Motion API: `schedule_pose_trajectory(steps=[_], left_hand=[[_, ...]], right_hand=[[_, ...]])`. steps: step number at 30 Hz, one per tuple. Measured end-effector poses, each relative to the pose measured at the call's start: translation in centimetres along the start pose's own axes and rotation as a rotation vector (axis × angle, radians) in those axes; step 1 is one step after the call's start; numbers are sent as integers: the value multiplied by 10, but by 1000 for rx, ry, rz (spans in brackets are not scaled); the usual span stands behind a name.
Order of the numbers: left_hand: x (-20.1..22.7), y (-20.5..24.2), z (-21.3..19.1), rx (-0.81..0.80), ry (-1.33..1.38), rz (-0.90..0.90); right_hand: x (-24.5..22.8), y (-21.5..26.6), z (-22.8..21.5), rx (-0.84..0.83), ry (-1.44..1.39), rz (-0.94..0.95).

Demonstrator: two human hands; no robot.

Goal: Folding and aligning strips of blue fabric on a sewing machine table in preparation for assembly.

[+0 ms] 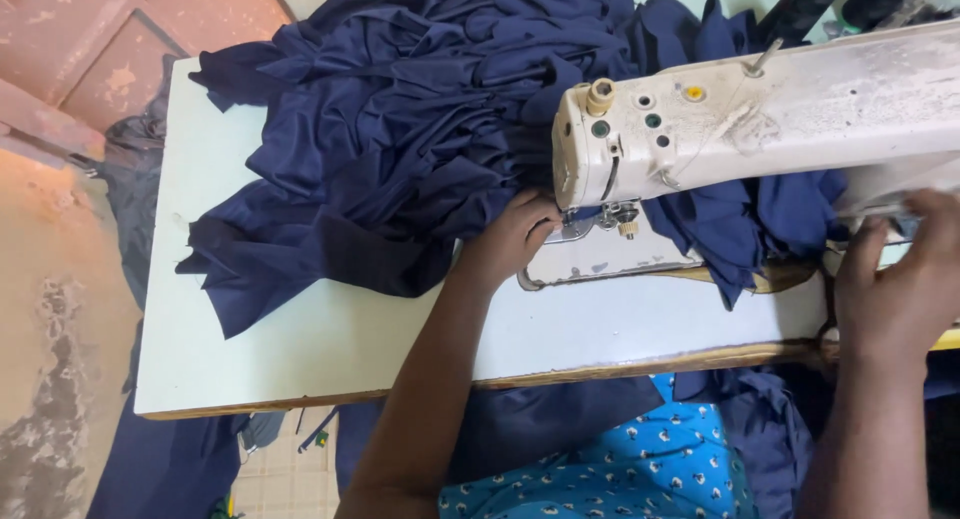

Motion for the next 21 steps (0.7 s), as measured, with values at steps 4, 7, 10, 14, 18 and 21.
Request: schedule_pose_trajectory(steps=[4,7,10,14,18,21], left_hand=[[7,-3,-8,4,-70,-20],[3,1,-6,16,-50,37],[-3,0,-1,-79,103,-71],[-55,-30,-26,-77,343,-127],[-32,-96,-138,-222,165,-413],[-30,-133,-137,-126,-300,-451]], right_hand=[[60,43,14,-101,198,58],[63,39,9,-146,187,114],[27,22,6,42,113,12],[32,35,14,3,250,165],[-24,19,9,-9,-41,116],[64,131,209,-428,-151,701]])
Point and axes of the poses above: each hand's wrist, its own y-axis away from the middle knuckle, its own z-axis out of the palm, x = y × z, the point moved 1 cm from there along -y, towards the middle knuckle, and after that the axes turned 15 degrees about -y, right-handed, at the moved point
